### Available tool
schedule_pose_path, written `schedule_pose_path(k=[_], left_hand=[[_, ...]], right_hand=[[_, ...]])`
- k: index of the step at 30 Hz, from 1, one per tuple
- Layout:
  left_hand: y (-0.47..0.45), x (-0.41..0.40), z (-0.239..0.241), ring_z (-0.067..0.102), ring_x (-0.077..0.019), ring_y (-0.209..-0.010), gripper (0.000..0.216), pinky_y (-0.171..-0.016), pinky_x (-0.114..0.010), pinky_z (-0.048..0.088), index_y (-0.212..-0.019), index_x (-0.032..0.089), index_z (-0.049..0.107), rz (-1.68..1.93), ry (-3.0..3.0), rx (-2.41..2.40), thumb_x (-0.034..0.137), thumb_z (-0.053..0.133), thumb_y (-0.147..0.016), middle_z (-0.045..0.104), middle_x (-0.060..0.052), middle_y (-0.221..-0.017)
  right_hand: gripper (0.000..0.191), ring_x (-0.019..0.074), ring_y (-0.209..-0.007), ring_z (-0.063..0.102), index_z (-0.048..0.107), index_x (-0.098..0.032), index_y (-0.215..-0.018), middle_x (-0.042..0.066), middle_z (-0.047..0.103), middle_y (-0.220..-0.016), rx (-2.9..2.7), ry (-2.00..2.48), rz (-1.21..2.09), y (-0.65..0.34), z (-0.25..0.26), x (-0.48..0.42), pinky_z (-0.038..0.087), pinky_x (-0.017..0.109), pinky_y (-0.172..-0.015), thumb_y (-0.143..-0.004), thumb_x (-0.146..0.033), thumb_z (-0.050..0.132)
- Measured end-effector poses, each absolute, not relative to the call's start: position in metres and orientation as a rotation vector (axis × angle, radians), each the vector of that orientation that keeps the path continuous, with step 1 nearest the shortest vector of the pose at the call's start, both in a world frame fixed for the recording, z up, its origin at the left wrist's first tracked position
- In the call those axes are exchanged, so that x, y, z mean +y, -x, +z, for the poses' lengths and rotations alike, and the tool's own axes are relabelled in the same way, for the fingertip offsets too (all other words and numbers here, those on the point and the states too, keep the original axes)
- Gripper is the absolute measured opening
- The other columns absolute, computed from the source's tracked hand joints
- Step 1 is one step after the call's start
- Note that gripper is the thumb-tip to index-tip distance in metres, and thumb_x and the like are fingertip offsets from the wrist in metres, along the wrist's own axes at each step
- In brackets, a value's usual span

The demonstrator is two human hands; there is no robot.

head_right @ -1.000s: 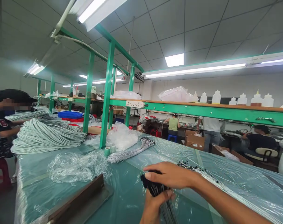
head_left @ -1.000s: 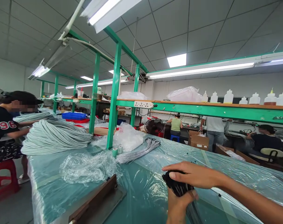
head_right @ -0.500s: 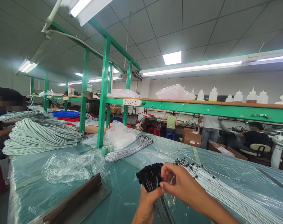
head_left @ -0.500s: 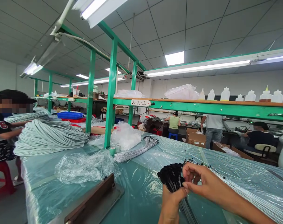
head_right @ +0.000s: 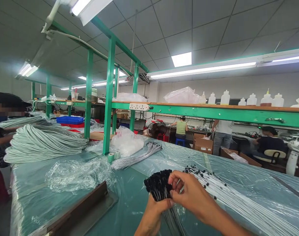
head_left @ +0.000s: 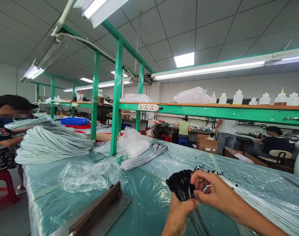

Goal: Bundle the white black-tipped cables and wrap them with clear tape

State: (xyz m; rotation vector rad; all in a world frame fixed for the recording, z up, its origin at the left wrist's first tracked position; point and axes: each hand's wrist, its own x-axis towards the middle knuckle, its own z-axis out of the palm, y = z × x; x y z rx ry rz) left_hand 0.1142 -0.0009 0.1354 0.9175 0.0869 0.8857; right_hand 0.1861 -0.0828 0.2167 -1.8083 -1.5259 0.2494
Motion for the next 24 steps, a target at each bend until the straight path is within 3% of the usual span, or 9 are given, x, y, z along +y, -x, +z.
schedule_pose_path(k=[5, 13, 24], left_hand=[[-0.113, -0.002, 0.138, 0.053, -0.0169, -0.068, 0.034, -0.066, -0.029, 0.039, -0.078, 0.013, 0.063, 0.877, -0.93, 0.088, 0.013, 0.067, -0.044, 0.061, -0.002, -0.07], [-0.108, -0.005, 0.142, 0.056, -0.0188, -0.071, 0.039, -0.07, -0.03, 0.04, -0.081, 0.013, 0.064, 0.864, -0.904, 0.079, 0.01, 0.067, -0.043, 0.065, -0.004, -0.072], [-0.109, 0.001, 0.137, 0.046, -0.0123, -0.061, 0.022, -0.06, -0.025, 0.034, -0.06, 0.013, 0.062, 0.837, -0.931, 0.143, 0.019, 0.072, -0.041, 0.056, -0.001, -0.06]], right_hand=[[0.021, 0.0142, -0.07, 0.055, 0.053, -0.022, -0.082, 0.0, 0.057, -0.085, -1.596, 1.799, 0.204, -0.189, 0.216, -0.086, 0.042, 0.023, -0.056, -0.063, -0.014, 0.047], [0.012, 0.0131, -0.056, 0.05, 0.052, -0.021, -0.073, -0.003, 0.054, -0.061, -1.538, 1.906, 0.08, -0.181, 0.219, -0.082, 0.036, 0.024, -0.051, -0.063, -0.016, 0.048], [0.01, 0.0121, -0.061, 0.048, 0.052, -0.019, -0.077, -0.002, 0.051, -0.068, -1.365, 1.66, 0.166, -0.195, 0.223, -0.08, 0.039, 0.023, -0.053, -0.068, -0.022, 0.051]])
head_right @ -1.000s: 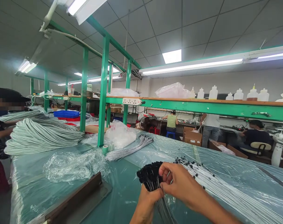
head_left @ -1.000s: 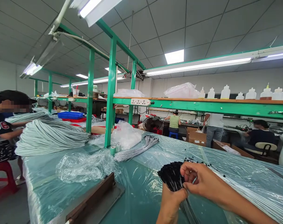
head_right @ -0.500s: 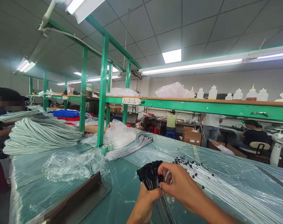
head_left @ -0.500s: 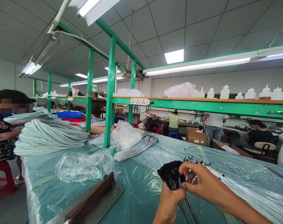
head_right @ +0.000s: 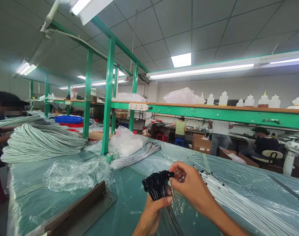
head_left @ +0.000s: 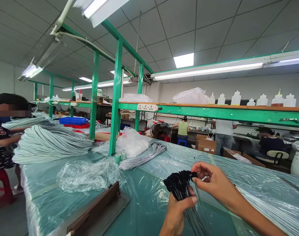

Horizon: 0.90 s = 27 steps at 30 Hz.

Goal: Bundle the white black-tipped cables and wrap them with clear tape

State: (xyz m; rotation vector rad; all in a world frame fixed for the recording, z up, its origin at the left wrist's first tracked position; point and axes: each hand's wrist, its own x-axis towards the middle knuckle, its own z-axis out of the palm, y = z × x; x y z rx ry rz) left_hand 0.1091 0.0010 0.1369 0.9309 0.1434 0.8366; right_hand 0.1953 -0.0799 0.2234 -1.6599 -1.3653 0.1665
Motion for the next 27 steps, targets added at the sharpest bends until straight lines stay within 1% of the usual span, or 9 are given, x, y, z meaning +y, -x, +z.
schedule_pose_path(k=[3, 8, 12, 14, 17, 21, 23, 25, 27], left_hand=[[-0.111, 0.001, 0.137, 0.048, -0.013, -0.061, 0.023, -0.061, -0.025, 0.035, -0.06, 0.014, 0.063, 0.844, -0.904, 0.18, 0.016, 0.072, -0.04, 0.056, 0.0, -0.06], [-0.118, 0.002, 0.131, 0.055, -0.0202, -0.074, 0.042, -0.069, -0.031, 0.039, -0.08, 0.014, 0.064, 0.862, -0.876, 0.128, 0.016, 0.073, -0.04, 0.063, -0.005, -0.071], [-0.119, 0.0, 0.135, 0.055, -0.0158, -0.058, 0.036, -0.06, -0.03, 0.043, -0.079, 0.012, 0.061, 0.887, -0.871, 0.194, 0.018, 0.071, -0.046, 0.061, -0.002, -0.063], [-0.119, -0.001, 0.139, 0.053, -0.0121, -0.052, 0.032, -0.055, -0.026, 0.043, -0.078, 0.014, 0.058, 0.916, -0.806, 0.259, 0.016, 0.069, -0.049, 0.059, 0.001, -0.06], [-0.125, 0.001, 0.146, 0.053, -0.01, -0.049, 0.024, -0.051, -0.023, 0.043, -0.072, 0.015, 0.054, 0.957, -0.726, 0.316, 0.013, 0.067, -0.053, 0.057, 0.003, -0.056], [-0.136, 0.004, 0.158, 0.051, -0.0081, -0.043, 0.015, -0.044, -0.019, 0.043, -0.063, 0.014, 0.052, 0.984, -0.612, 0.408, 0.011, 0.065, -0.056, 0.053, 0.004, -0.047], [-0.139, 0.007, 0.165, 0.049, -0.006, -0.04, 0.012, -0.043, -0.017, 0.043, -0.06, 0.013, 0.052, 0.979, -0.584, 0.407, 0.008, 0.063, -0.058, 0.052, 0.005, -0.045], [-0.14, 0.013, 0.173, 0.048, -0.0048, -0.038, 0.011, -0.043, -0.015, 0.044, -0.057, 0.012, 0.052, 0.961, -0.571, 0.399, 0.006, 0.061, -0.059, 0.051, 0.005, -0.042], [-0.139, 0.02, 0.181, 0.047, -0.0044, -0.036, 0.013, -0.042, -0.015, 0.044, -0.052, 0.011, 0.052, 0.937, -0.554, 0.408, 0.004, 0.058, -0.061, 0.048, 0.004, -0.037]], right_hand=[[0.011, 0.0126, -0.062, 0.051, 0.052, -0.019, -0.078, -0.002, 0.053, -0.07, -1.362, 1.621, 0.211, -0.19, 0.223, -0.075, 0.042, 0.023, -0.054, -0.069, -0.024, 0.053], [0.018, 0.0147, -0.066, 0.053, 0.056, -0.019, -0.086, 0.001, 0.056, -0.075, -1.35, 1.554, 0.198, -0.183, 0.216, -0.067, 0.045, 0.026, -0.058, -0.07, -0.027, 0.054], [0.021, 0.017, -0.075, 0.054, 0.057, -0.021, -0.09, 0.003, 0.058, -0.086, -1.417, 1.6, 0.079, -0.188, 0.219, -0.068, 0.045, 0.029, -0.064, -0.073, -0.032, 0.052], [0.034, 0.0197, -0.092, 0.051, 0.051, -0.026, -0.105, 0.005, 0.053, -0.106, -1.407, 1.627, 0.028, -0.195, 0.217, -0.074, 0.044, 0.031, -0.07, -0.072, -0.037, 0.053], [0.069, 0.0215, -0.114, 0.038, 0.027, -0.029, -0.127, 0.006, 0.042, -0.124, -1.345, 1.65, 0.184, -0.206, 0.191, -0.086, 0.039, 0.034, -0.085, -0.067, -0.044, 0.058], [0.101, 0.0243, -0.115, 0.039, 0.009, -0.018, -0.135, 0.013, 0.039, -0.129, -1.348, 1.728, 0.477, -0.211, 0.126, -0.102, 0.035, 0.033, -0.09, -0.054, -0.034, 0.068], [0.091, 0.0246, -0.105, 0.048, 0.014, -0.016, -0.134, 0.013, 0.05, -0.118, -1.293, 1.905, 0.403, -0.213, 0.099, -0.111, 0.036, 0.033, -0.087, -0.057, -0.025, 0.062], [0.072, 0.023, -0.091, 0.055, 0.03, -0.019, -0.129, 0.007, 0.062, -0.099, -1.243, 2.065, 0.343, -0.219, 0.084, -0.123, 0.04, 0.031, -0.079, -0.061, -0.022, 0.056], [0.052, 0.0215, -0.081, 0.057, 0.049, -0.021, -0.115, 0.003, 0.064, -0.085, -1.24, 2.132, 0.34, -0.227, 0.08, -0.138, 0.041, 0.028, -0.072, -0.063, -0.023, 0.054]])
